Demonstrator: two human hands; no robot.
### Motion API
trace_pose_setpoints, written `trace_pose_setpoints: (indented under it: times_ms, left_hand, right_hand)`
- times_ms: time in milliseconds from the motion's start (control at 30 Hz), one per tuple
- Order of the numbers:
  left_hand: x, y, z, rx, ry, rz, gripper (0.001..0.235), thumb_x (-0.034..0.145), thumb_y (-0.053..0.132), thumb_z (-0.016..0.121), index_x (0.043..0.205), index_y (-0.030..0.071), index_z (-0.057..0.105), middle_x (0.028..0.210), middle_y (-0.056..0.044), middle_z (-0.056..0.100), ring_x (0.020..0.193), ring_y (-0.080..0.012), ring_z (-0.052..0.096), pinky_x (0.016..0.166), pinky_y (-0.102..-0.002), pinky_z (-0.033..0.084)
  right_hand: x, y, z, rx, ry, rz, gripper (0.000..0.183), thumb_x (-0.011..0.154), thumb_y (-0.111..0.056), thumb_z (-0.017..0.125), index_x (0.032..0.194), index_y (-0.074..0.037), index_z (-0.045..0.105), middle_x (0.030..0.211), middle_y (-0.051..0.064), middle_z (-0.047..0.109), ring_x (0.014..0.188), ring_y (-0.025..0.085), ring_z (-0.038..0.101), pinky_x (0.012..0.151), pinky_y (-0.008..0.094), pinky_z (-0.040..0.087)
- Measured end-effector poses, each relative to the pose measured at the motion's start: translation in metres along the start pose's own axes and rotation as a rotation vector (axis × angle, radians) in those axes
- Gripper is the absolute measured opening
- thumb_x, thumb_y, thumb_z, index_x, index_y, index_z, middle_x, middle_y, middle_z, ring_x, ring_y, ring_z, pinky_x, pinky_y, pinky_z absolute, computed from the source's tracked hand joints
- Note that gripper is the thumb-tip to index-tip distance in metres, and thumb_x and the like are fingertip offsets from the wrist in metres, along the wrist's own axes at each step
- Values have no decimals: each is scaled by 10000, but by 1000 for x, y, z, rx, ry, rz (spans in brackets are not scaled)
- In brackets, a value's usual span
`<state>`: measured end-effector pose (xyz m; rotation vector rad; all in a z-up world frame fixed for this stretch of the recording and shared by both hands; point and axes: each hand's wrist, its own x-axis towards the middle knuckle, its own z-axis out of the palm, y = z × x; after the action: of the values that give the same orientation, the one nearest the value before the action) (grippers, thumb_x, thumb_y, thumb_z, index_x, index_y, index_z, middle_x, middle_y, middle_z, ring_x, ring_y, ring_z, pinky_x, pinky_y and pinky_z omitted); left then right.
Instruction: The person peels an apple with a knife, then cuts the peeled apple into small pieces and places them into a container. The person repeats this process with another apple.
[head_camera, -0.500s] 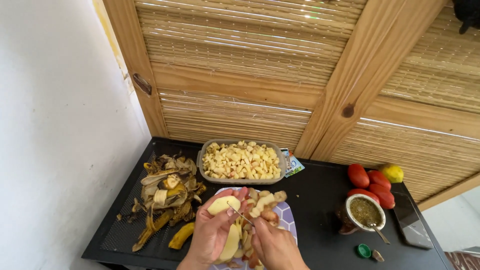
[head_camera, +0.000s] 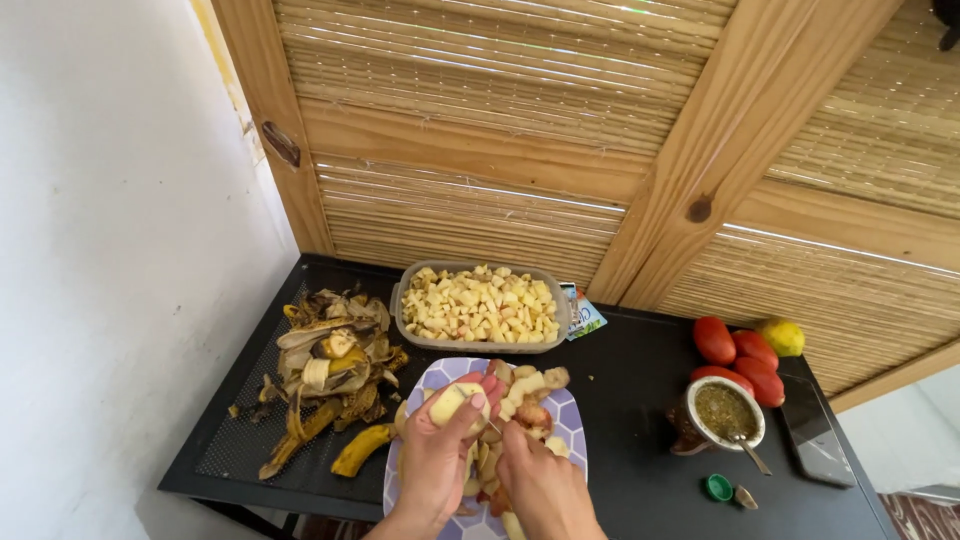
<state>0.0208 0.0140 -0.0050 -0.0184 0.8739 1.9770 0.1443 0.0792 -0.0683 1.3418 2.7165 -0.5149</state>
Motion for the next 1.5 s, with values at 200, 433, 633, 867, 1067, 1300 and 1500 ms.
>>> trace_pose_setpoints:
  times_ms: [200, 433, 633, 867, 1067, 1300, 1500]
  left_hand:
    - [-1, 1, 1, -4, -64, -106, 435, 793, -77, 675, 1224, -130, 661, 1163, -320, 726, 1092, -366, 693, 960, -387, 533]
    - [4, 15, 9, -42, -3, -82, 437, 806, -92, 656, 1242, -113, 633, 1181, -335, 705, 1079, -388, 688, 905, -417, 556]
    - [-6, 19, 12, -103, -40, -99, 540, 899, 227, 531, 1303, -130, 563, 1307, -386, 628, 1208, -443, 616, 1006, -484, 502]
    - [-8, 13, 14, -35, -60, -103, 599, 766, -56, 644, 1354, -119, 557, 1344, -348, 648, 1214, -420, 639, 992, -405, 508]
    - [12, -3, 4, 5, -3, -79, 481, 820, -37, 621, 1293, -109, 578, 1253, -337, 671, 1151, -395, 652, 985, -407, 507]
    - [1, 3, 20, 96, 30, -38, 432, 853, 15, 589, 1269, -97, 579, 1220, -317, 672, 1125, -407, 659, 962, -403, 509]
    - [-14, 15, 41, 144, 25, -86, 460, 872, 23, 514, 1320, -78, 546, 1350, -293, 633, 1242, -393, 615, 1069, -422, 466]
  right_hand:
    - [13, 22, 35, 29, 130, -40, 187, 958, -359, 457, 1045, -211, 382, 951, 91, 631, 794, 469, 639, 616, 608, 441]
    - [-13, 16, 5, -4, 86, 7, 366, 942, -380, 450, 1266, -225, 382, 1046, 36, 656, 780, 516, 643, 639, 649, 477]
    - [-11, 22, 18, 1, 116, 0, 379, 935, -433, 471, 1245, -230, 391, 1003, 38, 646, 729, 498, 636, 607, 606, 477]
    - [-7, 0, 1, 79, 64, -50, 150, 932, -286, 459, 1031, -188, 404, 888, 65, 664, 767, 432, 650, 609, 575, 465]
    - [-10, -18, -18, 50, 10, -5, 520, 919, -285, 472, 1422, -222, 353, 952, 184, 675, 857, 514, 646, 708, 661, 485]
    - [-16, -18, -5, -132, 332, -99, 366, 898, -245, 500, 1259, -189, 524, 585, 131, 646, 467, 473, 648, 442, 653, 520]
    - [-8, -12, 10, -39, 367, -112, 260, 871, -187, 523, 1127, -144, 519, 558, 173, 626, 458, 547, 594, 429, 693, 450]
